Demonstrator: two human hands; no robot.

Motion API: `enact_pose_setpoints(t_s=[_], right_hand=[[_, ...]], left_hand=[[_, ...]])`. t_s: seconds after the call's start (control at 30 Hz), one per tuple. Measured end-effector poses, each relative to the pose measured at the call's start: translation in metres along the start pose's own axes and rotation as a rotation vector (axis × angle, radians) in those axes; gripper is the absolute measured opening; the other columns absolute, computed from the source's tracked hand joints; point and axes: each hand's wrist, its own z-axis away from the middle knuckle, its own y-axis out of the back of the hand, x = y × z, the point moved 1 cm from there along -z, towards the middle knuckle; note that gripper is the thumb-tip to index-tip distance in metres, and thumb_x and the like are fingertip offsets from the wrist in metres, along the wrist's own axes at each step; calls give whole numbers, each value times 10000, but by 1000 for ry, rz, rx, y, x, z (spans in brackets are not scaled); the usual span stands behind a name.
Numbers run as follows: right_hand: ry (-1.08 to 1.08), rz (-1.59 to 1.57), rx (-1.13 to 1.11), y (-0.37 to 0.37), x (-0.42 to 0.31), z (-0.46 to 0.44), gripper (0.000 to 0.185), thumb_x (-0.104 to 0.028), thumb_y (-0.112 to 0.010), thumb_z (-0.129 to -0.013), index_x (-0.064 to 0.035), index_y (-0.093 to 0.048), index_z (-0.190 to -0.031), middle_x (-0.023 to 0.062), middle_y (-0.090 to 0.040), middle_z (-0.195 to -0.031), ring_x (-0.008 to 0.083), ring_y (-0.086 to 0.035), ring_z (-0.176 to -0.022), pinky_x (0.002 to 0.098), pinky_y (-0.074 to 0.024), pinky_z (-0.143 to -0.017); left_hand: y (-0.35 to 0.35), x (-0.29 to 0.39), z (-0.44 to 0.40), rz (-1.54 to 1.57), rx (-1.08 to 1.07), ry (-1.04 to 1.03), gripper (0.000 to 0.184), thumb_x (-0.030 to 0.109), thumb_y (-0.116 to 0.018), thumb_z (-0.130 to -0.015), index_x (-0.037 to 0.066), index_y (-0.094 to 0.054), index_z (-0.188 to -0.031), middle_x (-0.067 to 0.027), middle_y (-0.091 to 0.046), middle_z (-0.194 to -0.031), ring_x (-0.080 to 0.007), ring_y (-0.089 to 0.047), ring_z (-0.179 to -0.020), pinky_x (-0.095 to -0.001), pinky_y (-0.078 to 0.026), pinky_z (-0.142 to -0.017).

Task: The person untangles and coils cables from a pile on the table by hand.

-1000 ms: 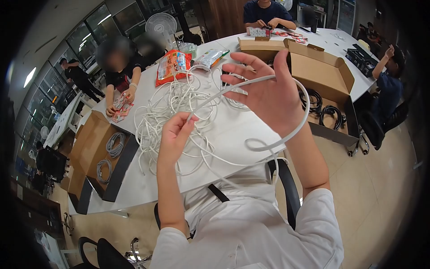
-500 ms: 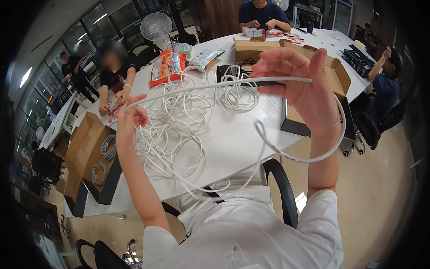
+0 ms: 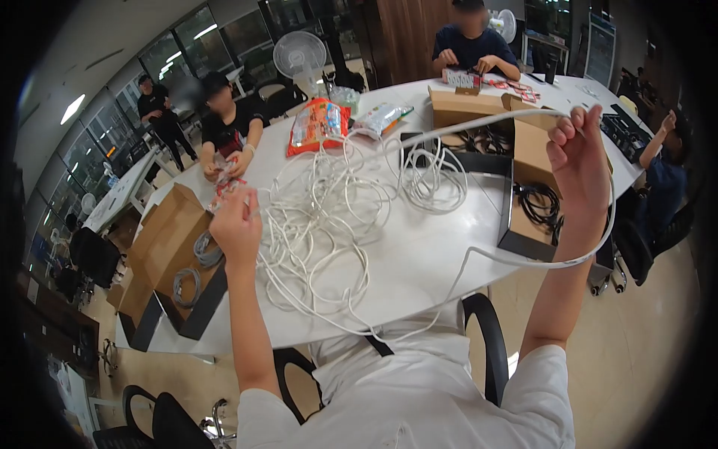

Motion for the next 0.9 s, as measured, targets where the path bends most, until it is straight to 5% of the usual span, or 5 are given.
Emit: enact_pose_setpoints(t_s=[0.3, 0.5, 0.63, 0.83, 0.9], right_hand=[[360, -160, -112, 49, -30, -5, 255, -248, -477, -990, -12, -517, -904, 72, -536, -813, 177, -512, -820, 285, -434, -740], [614, -77, 21, 35, -20, 1, 322, -359, -604, -904, -54, -526, -836, 31, -491, -745, 165, -467, -806, 298, -394, -740], [774, 335, 77, 13, 7, 8, 317, -352, -632, -890, -69, -503, -830, 7, -478, -739, 150, -452, -734, 287, -385, -732], [649, 1501, -175, -21, 41, 19, 201, 97, -700, -745, 17, -568, -875, 95, -601, -847, 175, -589, -730, 261, -464, -669], [329, 1509, -248, -32, 50, 17, 169, 84, -645, -782, 34, -598, -936, 120, -605, -882, 196, -627, -763, 286, -487, -684]], left_hand=[[-2, 20, 29, 181, -221, 63, 115, 89, -722, -736, 84, -640, -816, -77, -529, -558, -251, -523, -485, -350, -400, -473], [20, 18, 35, 907, -1311, 608, 302, 272, -558, -903, 39, -673, -1058, -37, -565, -497, -124, -535, -444, -274, -403, -444], [45, 27, -2, 1130, -1010, 556, 574, 436, -309, -1018, -41, -627, -1053, 14, -492, -427, -44, -416, -356, -192, -292, -377], [34, 23, -54, 1620, -390, 933, 571, 507, -306, -994, 32, -609, -902, 72, -270, -383, -47, -266, -273, -201, -190, -317], [26, 15, -65, 1720, -289, 947, 536, 506, -335, -988, 48, -602, -911, 69, -260, -397, -46, -270, -275, -202, -190, -318]])
